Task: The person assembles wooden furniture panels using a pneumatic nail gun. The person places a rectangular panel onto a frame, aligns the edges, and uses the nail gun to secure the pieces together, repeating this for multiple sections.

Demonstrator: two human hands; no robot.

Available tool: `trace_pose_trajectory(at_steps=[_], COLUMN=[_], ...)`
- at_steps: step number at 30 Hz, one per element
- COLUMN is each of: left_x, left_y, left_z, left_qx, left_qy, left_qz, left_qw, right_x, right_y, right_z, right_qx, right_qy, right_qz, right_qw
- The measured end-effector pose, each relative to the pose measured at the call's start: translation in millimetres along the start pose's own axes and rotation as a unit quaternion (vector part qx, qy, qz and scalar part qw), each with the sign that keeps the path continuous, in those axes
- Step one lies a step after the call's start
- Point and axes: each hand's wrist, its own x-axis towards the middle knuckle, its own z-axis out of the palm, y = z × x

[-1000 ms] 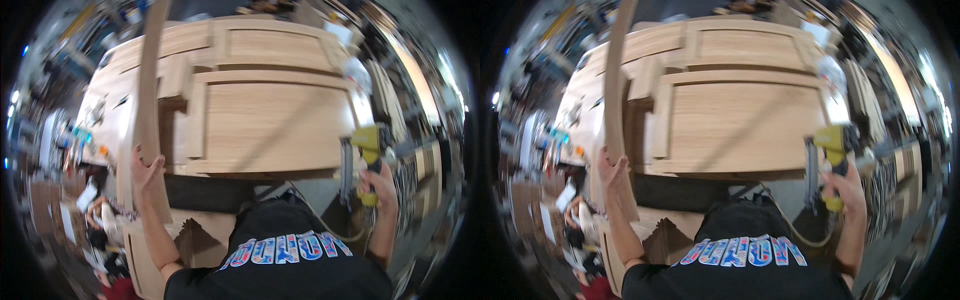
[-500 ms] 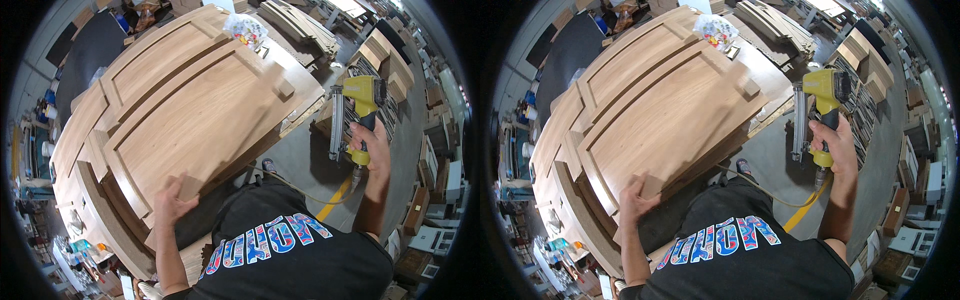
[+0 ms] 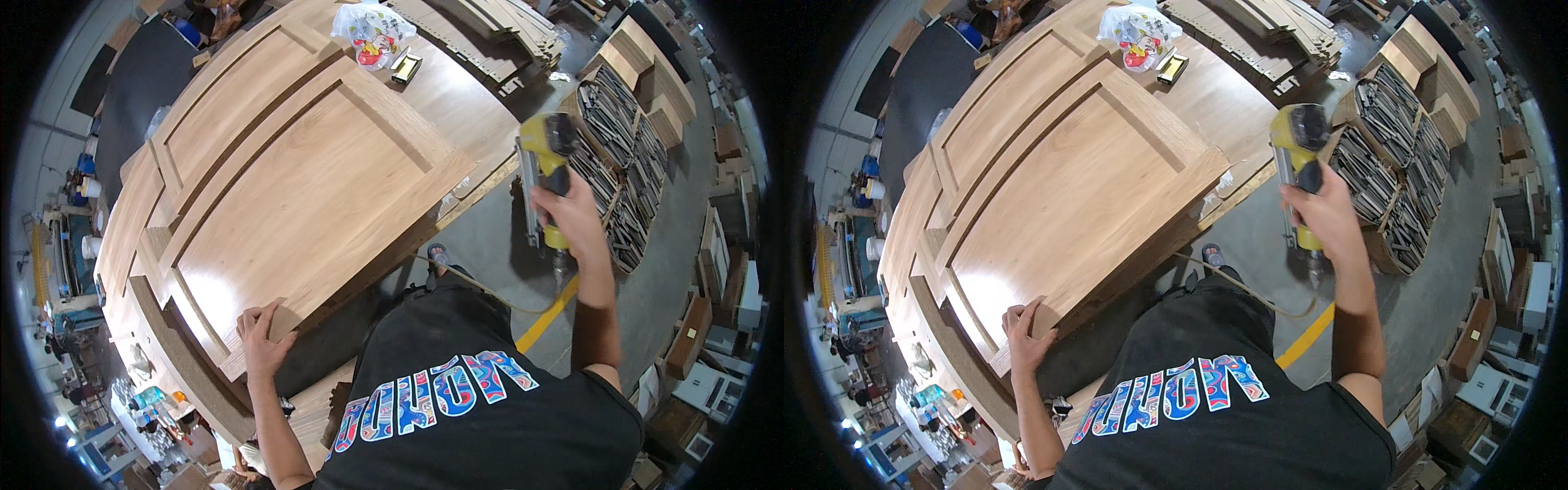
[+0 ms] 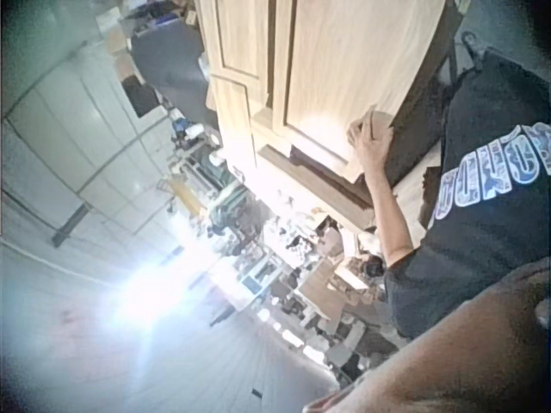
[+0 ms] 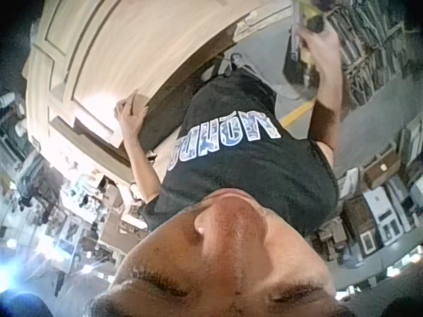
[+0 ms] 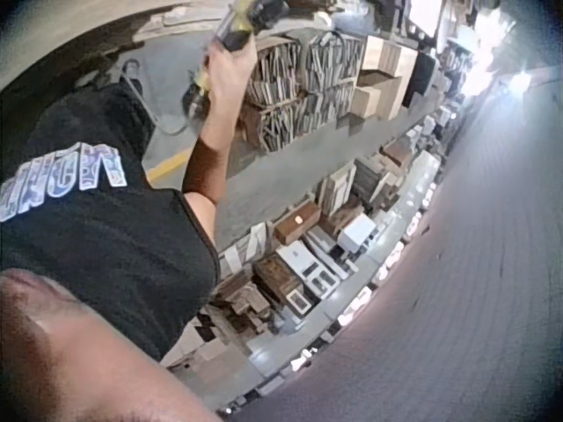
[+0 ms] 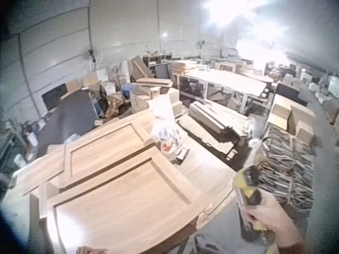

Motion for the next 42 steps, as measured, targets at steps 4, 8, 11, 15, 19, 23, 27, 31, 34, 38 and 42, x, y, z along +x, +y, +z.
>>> trace_pose_trajectory(at_steps=[4,8,11,15,19,23,27,31,34,38,42], left_x=[6,64,101,115,116,118,115,116,116,115,114], left_y=[35,116,168,176,174,173,173,169,170,172,170], left_z=[14,57,79,94,94,90,86,86,87,89,91], left_qx=[0.038,-0.011,0.009,-0.002,-0.024,-0.043,-0.044,-0.045,-0.050,-0.045,-0.053], left_qy=[0.053,0.093,0.101,0.078,0.075,0.070,0.064,0.063,0.064,0.070,0.078], left_qz=[0.018,0.093,0.154,0.155,0.152,0.151,0.137,0.136,0.135,0.122,0.126], left_qw=[0.998,0.991,0.983,0.985,0.985,0.985,0.988,0.988,0.987,0.989,0.988], right_x=[59,95,104,102,103,105,104,105,104,101,102], right_y=[28,50,61,53,53,52,56,54,48,40,39], right_z=[36,67,80,83,83,84,85,84,83,84,85], right_qx=[-0.045,-0.196,-0.239,-0.307,-0.335,-0.344,-0.333,-0.300,-0.275,-0.310,-0.321], right_qy=[-0.007,-0.005,-0.007,0.011,0.014,0.010,0.007,-0.019,-0.029,-0.028,-0.023], right_qz=[0.009,-0.060,-0.096,-0.105,-0.107,-0.094,-0.088,-0.067,-0.050,-0.056,-0.062], right_qw=[0.999,0.979,0.966,0.946,0.936,0.934,0.939,0.951,0.960,0.949,0.945])
